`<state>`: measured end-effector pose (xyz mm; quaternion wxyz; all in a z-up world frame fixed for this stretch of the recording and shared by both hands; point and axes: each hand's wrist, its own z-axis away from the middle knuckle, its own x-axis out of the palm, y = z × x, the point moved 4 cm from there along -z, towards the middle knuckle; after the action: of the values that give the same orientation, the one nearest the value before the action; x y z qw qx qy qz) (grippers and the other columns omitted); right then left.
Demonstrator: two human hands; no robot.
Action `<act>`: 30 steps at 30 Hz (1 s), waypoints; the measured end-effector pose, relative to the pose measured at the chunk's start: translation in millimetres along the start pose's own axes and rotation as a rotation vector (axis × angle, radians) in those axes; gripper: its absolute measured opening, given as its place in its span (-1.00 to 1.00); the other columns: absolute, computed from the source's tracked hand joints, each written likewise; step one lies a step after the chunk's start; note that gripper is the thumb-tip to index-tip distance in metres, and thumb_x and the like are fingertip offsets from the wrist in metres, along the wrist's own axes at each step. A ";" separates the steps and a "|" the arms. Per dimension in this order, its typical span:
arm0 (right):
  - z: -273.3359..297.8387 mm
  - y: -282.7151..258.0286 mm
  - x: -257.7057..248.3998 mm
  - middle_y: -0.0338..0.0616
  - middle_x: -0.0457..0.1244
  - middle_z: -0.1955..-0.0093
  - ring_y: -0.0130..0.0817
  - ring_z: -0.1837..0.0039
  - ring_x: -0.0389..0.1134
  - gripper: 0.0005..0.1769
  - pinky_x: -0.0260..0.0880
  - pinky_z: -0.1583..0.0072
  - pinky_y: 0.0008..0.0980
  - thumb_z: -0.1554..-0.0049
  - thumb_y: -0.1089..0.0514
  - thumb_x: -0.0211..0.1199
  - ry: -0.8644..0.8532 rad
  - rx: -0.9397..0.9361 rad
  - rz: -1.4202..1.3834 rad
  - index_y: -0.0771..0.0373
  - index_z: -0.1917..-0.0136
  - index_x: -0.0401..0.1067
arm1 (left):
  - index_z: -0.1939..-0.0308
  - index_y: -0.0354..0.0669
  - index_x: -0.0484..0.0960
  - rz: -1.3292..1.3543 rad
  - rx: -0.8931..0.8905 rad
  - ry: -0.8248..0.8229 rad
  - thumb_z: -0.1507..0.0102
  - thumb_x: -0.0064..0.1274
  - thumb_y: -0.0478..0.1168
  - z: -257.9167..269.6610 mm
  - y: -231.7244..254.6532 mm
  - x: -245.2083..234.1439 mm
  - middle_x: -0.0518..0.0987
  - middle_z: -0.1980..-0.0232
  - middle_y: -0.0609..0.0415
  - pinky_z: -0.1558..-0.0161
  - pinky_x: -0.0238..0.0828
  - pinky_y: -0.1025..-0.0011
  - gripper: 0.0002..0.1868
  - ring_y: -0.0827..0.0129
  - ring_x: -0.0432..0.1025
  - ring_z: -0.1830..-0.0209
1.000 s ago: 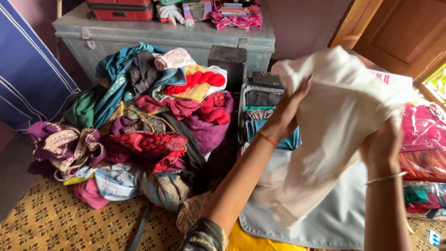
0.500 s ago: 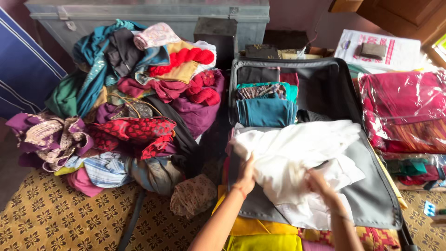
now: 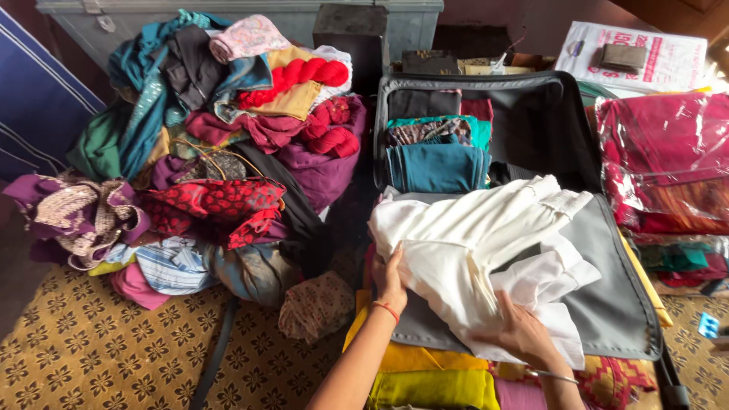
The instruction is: The person folds various garments and places them into an open suitcase. Items handled include a teal garment, a white top, a teal patterned dress, a white shirt, a pink patterned top, and a purple sari. The person folds each item by hand and arranges them inside the suitcase.
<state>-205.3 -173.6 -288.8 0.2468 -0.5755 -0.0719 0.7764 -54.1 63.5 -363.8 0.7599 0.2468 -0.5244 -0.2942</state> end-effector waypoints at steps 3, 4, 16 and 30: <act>10.6 7.7 -4.9 -0.08 0.43 -0.06 -0.17 -0.17 0.45 -0.19 0.41 -0.24 -0.22 0.16 -0.28 0.51 -0.092 0.168 0.162 0.05 -0.29 0.42 | -0.18 -0.33 0.53 -0.078 0.138 0.111 -0.16 0.27 -0.21 11.2 7.0 -5.3 0.59 -0.12 0.03 -0.16 0.37 0.33 -0.47 0.32 0.47 -0.06; 8.8 10.9 -5.1 -0.10 0.45 -0.05 -0.18 -0.14 0.46 -0.34 0.44 -0.23 -0.24 0.09 -0.27 0.46 -0.107 0.221 0.216 0.01 -0.21 0.50 | -0.18 -0.35 0.51 -0.127 0.151 0.173 -0.17 0.27 -0.20 16.2 9.9 -8.1 0.58 -0.14 -0.03 -0.17 0.37 0.32 -0.46 0.27 0.46 -0.08; -119.3 31.2 -79.1 0.06 0.34 -0.19 -0.13 -0.24 0.35 -0.52 0.35 -0.26 -0.23 -0.14 0.09 0.35 0.681 0.074 -0.285 0.08 -0.33 0.42 | -0.53 -0.12 0.39 -1.348 0.614 -0.593 -0.30 0.04 -0.13 62.2 -7.3 93.5 0.39 -0.40 -0.13 -0.72 -0.02 -0.06 -0.31 -0.05 0.22 -0.44; -212.7 75.9 -120.3 -0.01 0.41 0.12 0.01 0.07 0.44 -0.78 0.40 0.03 -0.06 -0.23 0.08 0.13 0.767 0.026 0.154 0.12 0.12 0.57 | -0.34 0.54 0.52 -1.815 0.752 -1.167 -0.19 -0.05 0.43 75.3 -41.3 65.6 -0.25 -0.76 -0.13 -0.48 -0.70 -0.35 -0.34 -0.02 -0.55 -0.74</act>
<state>-4.5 -332.2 -285.3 0.2039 -0.8245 0.0787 0.5220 -114.6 -16.9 -324.6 -0.2144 0.5723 -0.4806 -0.6289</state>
